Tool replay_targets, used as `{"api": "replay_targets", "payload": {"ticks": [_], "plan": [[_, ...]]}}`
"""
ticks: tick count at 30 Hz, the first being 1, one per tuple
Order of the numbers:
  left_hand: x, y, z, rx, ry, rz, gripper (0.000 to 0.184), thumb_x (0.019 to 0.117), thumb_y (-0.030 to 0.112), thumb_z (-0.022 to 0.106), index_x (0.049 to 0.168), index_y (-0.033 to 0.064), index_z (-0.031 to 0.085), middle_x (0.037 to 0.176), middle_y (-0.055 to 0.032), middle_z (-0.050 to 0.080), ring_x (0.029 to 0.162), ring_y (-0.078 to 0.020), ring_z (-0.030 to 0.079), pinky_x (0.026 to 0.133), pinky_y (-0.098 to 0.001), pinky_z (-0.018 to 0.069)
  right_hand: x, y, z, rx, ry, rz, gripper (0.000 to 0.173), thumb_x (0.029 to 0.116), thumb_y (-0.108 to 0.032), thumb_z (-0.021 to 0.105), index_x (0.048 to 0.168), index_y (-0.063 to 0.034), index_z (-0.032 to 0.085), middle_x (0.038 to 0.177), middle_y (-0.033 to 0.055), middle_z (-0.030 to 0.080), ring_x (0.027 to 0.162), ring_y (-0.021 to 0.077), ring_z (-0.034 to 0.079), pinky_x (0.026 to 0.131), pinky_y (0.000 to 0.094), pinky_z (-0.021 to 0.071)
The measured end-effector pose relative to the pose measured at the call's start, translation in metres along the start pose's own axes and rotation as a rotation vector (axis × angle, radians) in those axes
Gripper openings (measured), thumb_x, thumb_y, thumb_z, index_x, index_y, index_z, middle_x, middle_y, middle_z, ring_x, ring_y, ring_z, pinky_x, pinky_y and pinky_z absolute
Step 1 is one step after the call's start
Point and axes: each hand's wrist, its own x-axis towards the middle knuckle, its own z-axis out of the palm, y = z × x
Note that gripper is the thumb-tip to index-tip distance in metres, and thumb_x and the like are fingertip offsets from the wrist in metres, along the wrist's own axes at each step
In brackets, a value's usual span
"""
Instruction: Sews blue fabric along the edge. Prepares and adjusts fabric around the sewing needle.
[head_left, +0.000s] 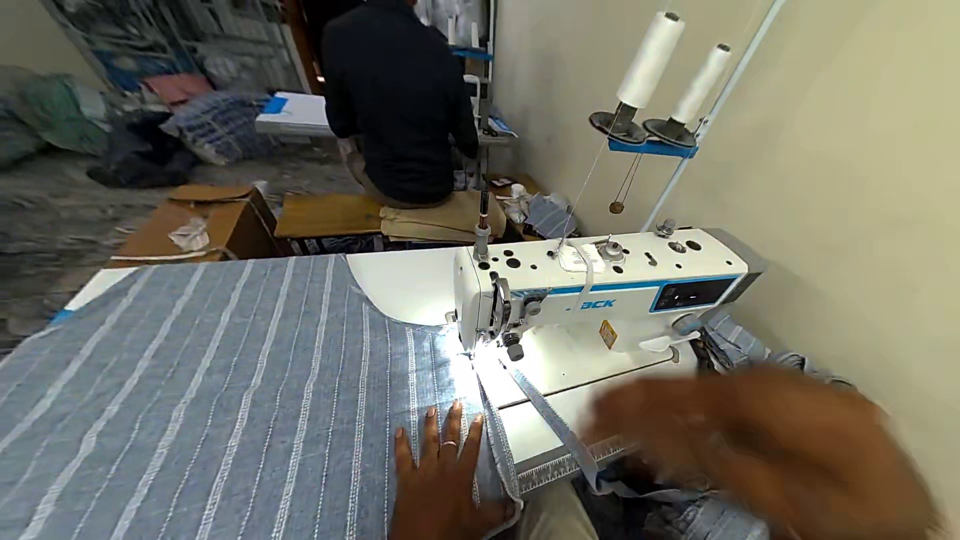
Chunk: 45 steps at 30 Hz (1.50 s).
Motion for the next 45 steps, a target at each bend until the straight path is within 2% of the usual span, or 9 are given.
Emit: {"api": "replay_targets", "payload": {"ticks": [4, 10, 12, 14, 16, 18, 22, 33, 45], "plan": [[-0.004, -0.001, 0.004, 0.031, -0.012, 0.008, 0.127, 0.0579, 0.101, 0.053, 0.157, 0.0212, 0.046, 0.166, -0.0168, 0.035, 0.151, -0.0497, 0.029, 0.113, -0.0818, 0.0142, 0.052, 0.128, -0.044, -0.811, 0.179, 0.181, 0.029, 0.1041, -0.013, 0.057, 0.131, -0.009, 0.067, 0.12, 0.0074, 0.073, 0.108, 0.0192, 0.072, 0.097, 0.043, 0.0582], [-0.004, -0.004, -0.005, -0.011, -0.082, 0.015, 0.115, 0.0675, 0.096, 0.052, 0.157, 0.0249, 0.045, 0.167, -0.0146, 0.033, 0.154, -0.0478, 0.024, 0.114, -0.0815, 0.0109, 0.048, 0.158, -0.044, -1.134, 0.245, -0.052, 0.02, 0.1031, -0.015, 0.056, 0.112, -0.0126, 0.074, 0.097, 0.0043, 0.078, 0.094, 0.0235, 0.074, 0.098, 0.0554, 0.0458], [-0.004, -0.007, -0.02, -0.243, -0.13, 0.015, 0.089, 0.0826, 0.076, 0.061, 0.154, 0.0242, 0.05, 0.168, -0.0142, 0.031, 0.156, -0.047, 0.018, 0.117, -0.0777, 0.0078, 0.039, 0.149, -0.042, -1.123, 0.341, -0.02, 0.017, 0.1029, -0.015, 0.057, 0.109, -0.0094, 0.072, 0.092, 0.0055, 0.076, 0.089, 0.0233, 0.073, 0.095, 0.0557, 0.0464], [-0.009, -0.008, -0.03, -0.527, 0.012, -0.001, 0.053, 0.0946, 0.052, 0.062, 0.136, 0.0197, 0.068, 0.157, -0.0119, 0.049, 0.15, -0.0389, 0.038, 0.119, -0.0645, 0.0302, 0.017, 0.128, -0.026, -1.005, 0.508, 0.182, 0.022, 0.1036, -0.018, 0.057, 0.116, -0.0036, 0.069, 0.098, 0.01, 0.075, 0.09, 0.0245, 0.072, 0.092, 0.0551, 0.0507], [-0.011, 0.004, -0.041, -0.766, 0.164, -0.039, 0.035, 0.1015, 0.039, 0.059, 0.118, 0.0133, 0.076, 0.124, -0.0052, 0.073, 0.116, -0.0179, 0.069, 0.098, -0.0399, 0.0577, -0.017, 0.107, 0.018, -0.825, 0.602, 0.43, 0.03, 0.1037, -0.023, 0.06, 0.127, -0.0042, 0.062, 0.107, 0.0106, 0.074, 0.091, 0.0247, 0.073, 0.08, 0.0524, 0.0596], [-0.004, 0.019, -0.059, -1.033, 0.045, -0.101, 0.04, 0.1041, 0.039, 0.058, 0.122, 0.0058, 0.071, 0.106, -0.0034, 0.076, 0.091, -0.0113, 0.074, 0.081, -0.0312, 0.064, -0.046, 0.107, 0.095, -0.653, 0.596, 0.491, 0.026, 0.0982, -0.021, 0.066, 0.119, -0.0055, 0.07, 0.101, 0.0063, 0.076, 0.089, 0.0227, 0.072, 0.082, 0.0523, 0.0582], [0.023, 0.022, -0.074, -1.146, -0.23, -0.324, 0.024, 0.1044, 0.025, 0.062, 0.11, 0.0031, 0.07, 0.091, -0.0053, 0.075, 0.081, -0.0142, 0.076, 0.077, -0.0334, 0.0658, -0.066, 0.112, 0.189, -0.527, 0.464, 0.427, 0.023, 0.1002, -0.021, 0.061, 0.116, -0.0105, 0.075, 0.102, -0.0044, 0.079, 0.095, 0.0086, 0.074, 0.096, 0.0429, 0.0561], [0.129, -0.053, -0.041, -0.962, -0.494, -0.593, 0.013, 0.0974, 0.012, 0.066, 0.096, -0.0013, 0.066, 0.079, -0.0096, 0.074, 0.062, -0.0137, 0.07, 0.056, -0.0268, 0.0571, -0.006, 0.166, 0.181, -0.45, 0.089, 0.722, 0.029, 0.0986, -0.029, 0.069, 0.116, -0.0064, 0.066, 0.099, 0.015, 0.066, 0.083, 0.0317, 0.068, 0.068, 0.0513, 0.0577], [0.148, -0.043, -0.058, -0.832, -0.642, -0.616, 0.01, 0.0952, 0.008, 0.066, 0.091, -0.0012, 0.065, 0.072, -0.0093, 0.072, 0.057, -0.0132, 0.068, 0.054, -0.0251, 0.0549, -0.007, 0.178, 0.179, -0.441, 0.136, 0.624, 0.014, 0.0982, -0.013, 0.065, 0.108, -0.0065, 0.072, 0.09, 0.0095, 0.068, 0.074, 0.0228, 0.067, 0.065, 0.0428, 0.0583]]}}
